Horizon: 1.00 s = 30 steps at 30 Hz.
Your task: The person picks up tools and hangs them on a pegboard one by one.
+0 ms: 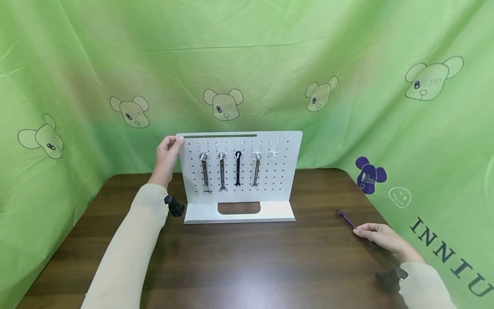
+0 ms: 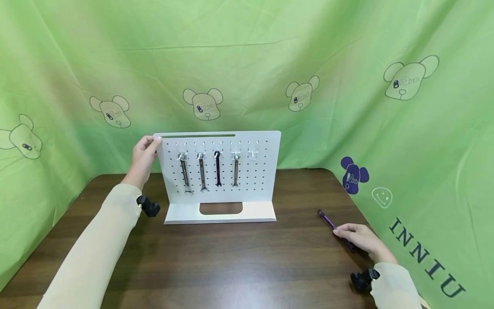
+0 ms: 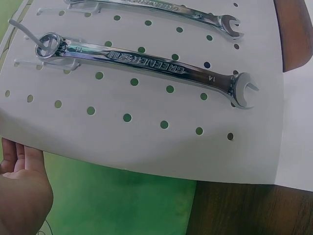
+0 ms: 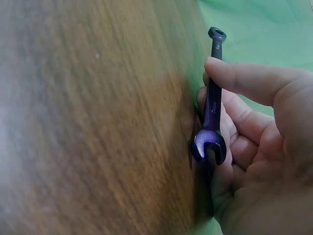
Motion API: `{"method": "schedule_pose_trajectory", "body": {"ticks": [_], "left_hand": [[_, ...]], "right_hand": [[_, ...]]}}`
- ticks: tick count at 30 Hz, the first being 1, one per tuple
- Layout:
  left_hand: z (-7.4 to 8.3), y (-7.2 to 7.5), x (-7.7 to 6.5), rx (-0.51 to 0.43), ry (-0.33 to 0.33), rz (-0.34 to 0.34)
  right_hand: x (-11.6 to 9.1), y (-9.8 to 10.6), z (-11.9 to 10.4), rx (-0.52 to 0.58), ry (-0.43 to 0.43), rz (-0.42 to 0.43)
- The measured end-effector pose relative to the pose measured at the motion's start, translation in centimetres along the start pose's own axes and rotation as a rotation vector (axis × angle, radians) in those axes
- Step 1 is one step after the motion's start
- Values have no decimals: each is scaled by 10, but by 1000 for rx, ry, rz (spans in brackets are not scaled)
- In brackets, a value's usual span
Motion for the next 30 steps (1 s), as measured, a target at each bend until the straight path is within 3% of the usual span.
{"method": "schedule_pose_trajectory", "body": {"ticks": [8,19,30], "left_hand": [[1,-1,0,-5,-10,3],[1,-1,-2,-7,-21,8],[1,-1,-2,-12,-7,5]], "right_hand": [[0,0,-2,49,-20,20],[3,0,-16,115,38,61],[12,-11,-42,152,113,41]]}}
Point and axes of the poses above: each hand's wrist, its own x-axis towards the middle knuckle, its own y-axis out of the back of the hand, z = x × y, the point moved 3 cm from there along x, towards the middle knuckle, and after that the axes turned 7 degrees about -x, right-handed, at the moved point
